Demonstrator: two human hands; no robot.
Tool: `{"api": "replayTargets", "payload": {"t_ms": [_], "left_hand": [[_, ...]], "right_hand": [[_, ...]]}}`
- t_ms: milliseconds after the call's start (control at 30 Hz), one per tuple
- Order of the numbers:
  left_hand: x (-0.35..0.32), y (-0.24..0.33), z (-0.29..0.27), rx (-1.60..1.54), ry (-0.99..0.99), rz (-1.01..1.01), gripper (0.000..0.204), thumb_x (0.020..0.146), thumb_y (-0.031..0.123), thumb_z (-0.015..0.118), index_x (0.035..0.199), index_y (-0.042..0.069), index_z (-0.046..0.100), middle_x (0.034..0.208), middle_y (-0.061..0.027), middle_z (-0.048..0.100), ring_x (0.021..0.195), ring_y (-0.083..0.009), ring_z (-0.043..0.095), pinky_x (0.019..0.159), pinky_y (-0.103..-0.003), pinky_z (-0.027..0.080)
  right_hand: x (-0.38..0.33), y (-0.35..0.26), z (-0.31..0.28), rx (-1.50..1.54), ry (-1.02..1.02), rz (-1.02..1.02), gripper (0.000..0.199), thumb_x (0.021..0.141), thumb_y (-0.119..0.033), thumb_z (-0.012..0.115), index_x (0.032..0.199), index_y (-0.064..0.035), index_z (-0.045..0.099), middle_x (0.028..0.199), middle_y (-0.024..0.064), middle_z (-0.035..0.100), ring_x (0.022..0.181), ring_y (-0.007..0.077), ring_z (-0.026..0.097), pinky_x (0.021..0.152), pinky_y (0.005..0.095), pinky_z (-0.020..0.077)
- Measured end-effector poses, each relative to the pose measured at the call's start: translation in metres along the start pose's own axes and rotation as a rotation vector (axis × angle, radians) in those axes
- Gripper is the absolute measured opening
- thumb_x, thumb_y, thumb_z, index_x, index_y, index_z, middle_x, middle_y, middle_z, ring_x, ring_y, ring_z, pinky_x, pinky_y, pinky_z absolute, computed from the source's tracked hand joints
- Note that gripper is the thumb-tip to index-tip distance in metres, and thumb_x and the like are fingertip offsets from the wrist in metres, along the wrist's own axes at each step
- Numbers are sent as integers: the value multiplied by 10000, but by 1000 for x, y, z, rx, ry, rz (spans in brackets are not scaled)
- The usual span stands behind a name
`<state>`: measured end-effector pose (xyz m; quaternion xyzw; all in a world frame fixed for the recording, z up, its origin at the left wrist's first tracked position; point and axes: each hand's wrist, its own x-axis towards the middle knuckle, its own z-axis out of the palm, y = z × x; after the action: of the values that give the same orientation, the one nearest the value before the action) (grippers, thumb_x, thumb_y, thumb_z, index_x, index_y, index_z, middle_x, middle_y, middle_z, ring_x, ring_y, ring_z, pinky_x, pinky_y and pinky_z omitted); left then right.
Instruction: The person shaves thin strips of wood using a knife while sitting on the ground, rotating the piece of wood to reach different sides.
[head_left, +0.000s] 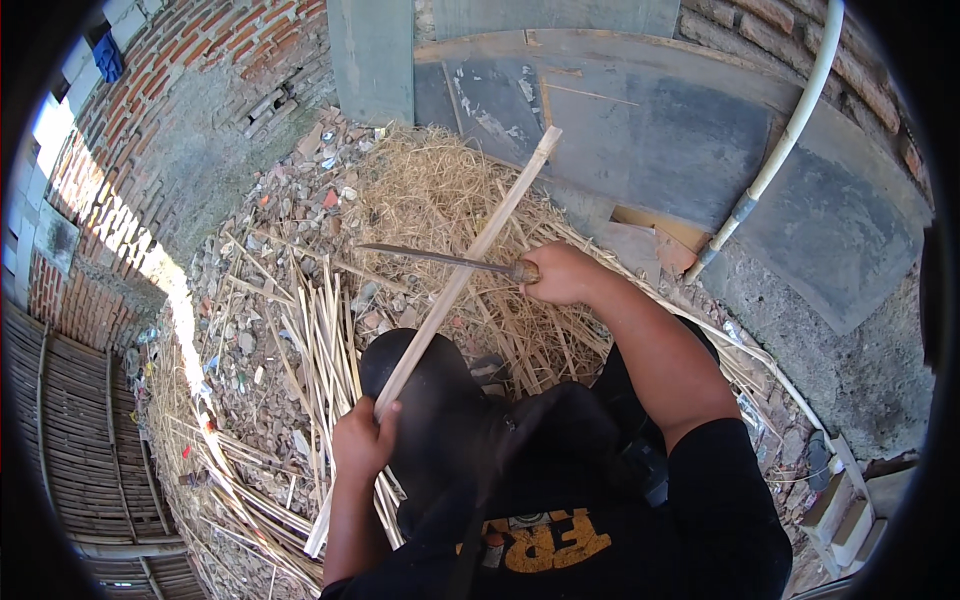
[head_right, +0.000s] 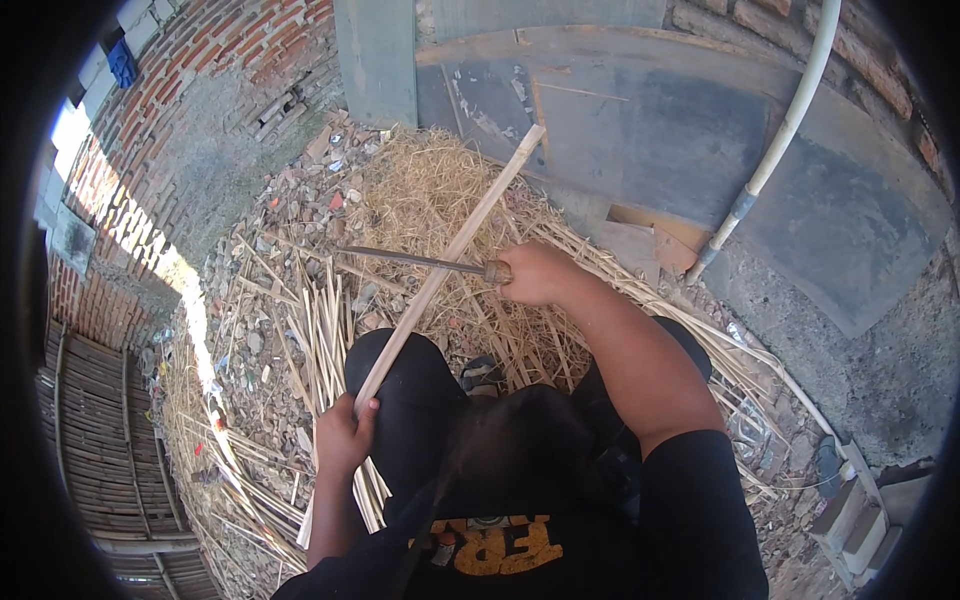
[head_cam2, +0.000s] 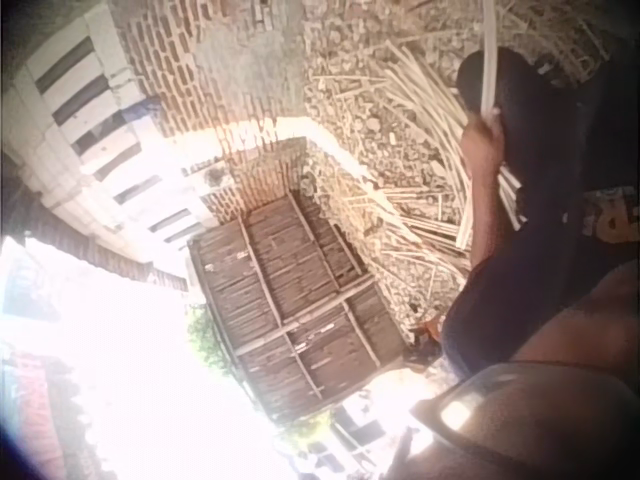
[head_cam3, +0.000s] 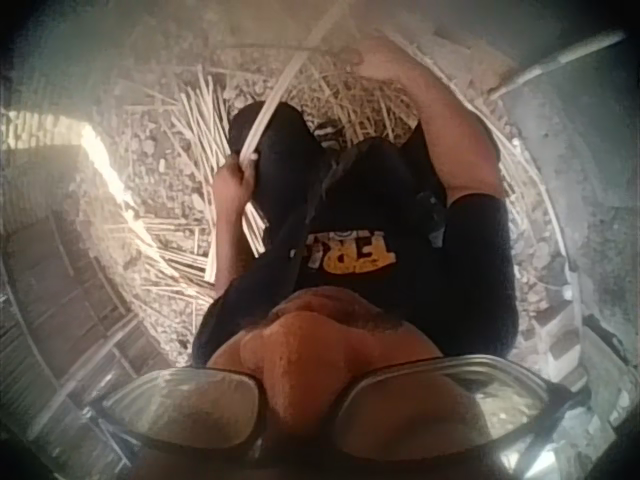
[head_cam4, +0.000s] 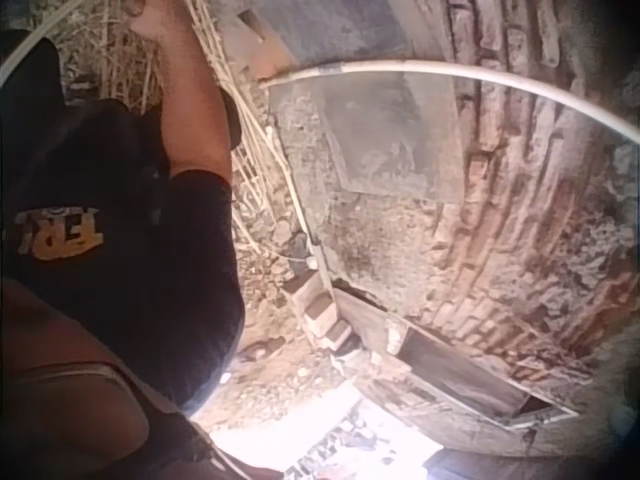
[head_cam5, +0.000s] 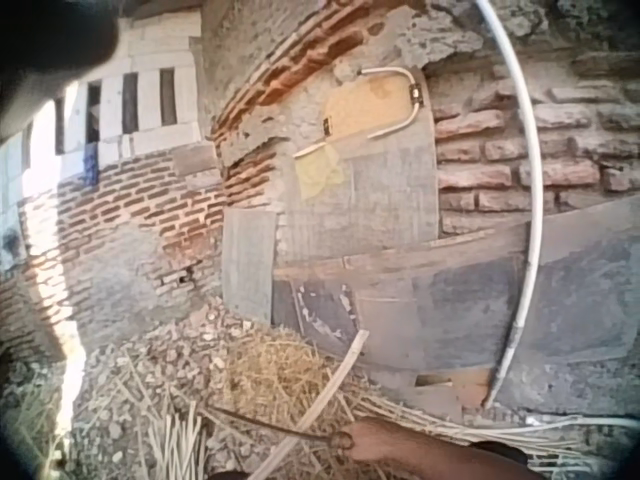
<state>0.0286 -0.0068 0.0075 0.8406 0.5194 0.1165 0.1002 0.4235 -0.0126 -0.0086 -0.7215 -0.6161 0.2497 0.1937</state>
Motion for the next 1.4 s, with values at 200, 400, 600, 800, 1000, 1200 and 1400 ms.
{"api": "replayTargets", "payload": {"t_ms": [200, 400, 600, 800, 1000, 1200, 1400], "left_hand": [[-1, -4, 2, -14, 8, 19, 463, 942, 418, 661, 745, 17, 538, 617, -239, 589, 617, -472, 610, 568, -533, 471], [0, -3, 1, -7, 4, 6, 463, 941, 420, 663, 741, 22, 538, 612, -236, 587, 611, -471, 607, 564, -533, 467], [1, -4, 2, -28, 30, 19, 472, 938, 431, 666, 743, 18, 545, 613, -240, 587, 610, -473, 608, 565, -532, 469], [1, 0, 1, -25, 12, 1, 474, 941, 433, 657, 752, 12, 549, 616, -244, 585, 617, -475, 608, 575, -531, 472], [0, -5, 3, -20, 11, 3, 474, 940, 438, 657, 756, 15, 549, 616, -236, 589, 618, -470, 611, 577, -529, 473], [2, -2, 2, -9, 6, 5, 482, 941, 447, 653, 756, 13, 550, 614, -237, 589, 619, -470, 613, 580, -533, 475], [1, -1, 1, 6, 3, -6, 487, 939, 444, 658, 745, 13, 540, 610, -240, 586, 618, -471, 615, 583, -539, 477]], "right_hand": [[-4, -22, 1, -134, -96, -49, 246, 782, -276, 736, 956, -104, 715, 903, 162, 707, 904, 367, 687, 792, 484, 539], [14, 18, 3, 3, 8, 4, 302, 794, -301, 748, 988, -72, 713, 880, 182, 706, 874, 363, 688, 791, 463, 535], [14, 26, 0, 37, 57, 60, 328, 817, -319, 765, 986, -44, 703, 880, 192, 704, 855, 357, 682, 789, 438, 529], [6, 16, -2, 19, 90, -28, 306, 824, -313, 754, 977, -54, 697, 856, 192, 694, 858, 376, 678, 782, 454, 530], [0, -8, 2, -85, -30, -73, 277, 785, -278, 732, 964, -68, 706, 906, 188, 703, 901, 377, 683, 795, 483, 536], [6, 2, 4, -91, -9, -60, 272, 779, -286, 739, 958, -84, 710, 901, 174, 706, 896, 371, 687, 786, 479, 538], [9, 7, 5, -77, -42, -41, 397, 820, -335, 740, 1112, -67, 712, 906, 207, 703, 906, 375, 688, 808, 460, 538]]}}
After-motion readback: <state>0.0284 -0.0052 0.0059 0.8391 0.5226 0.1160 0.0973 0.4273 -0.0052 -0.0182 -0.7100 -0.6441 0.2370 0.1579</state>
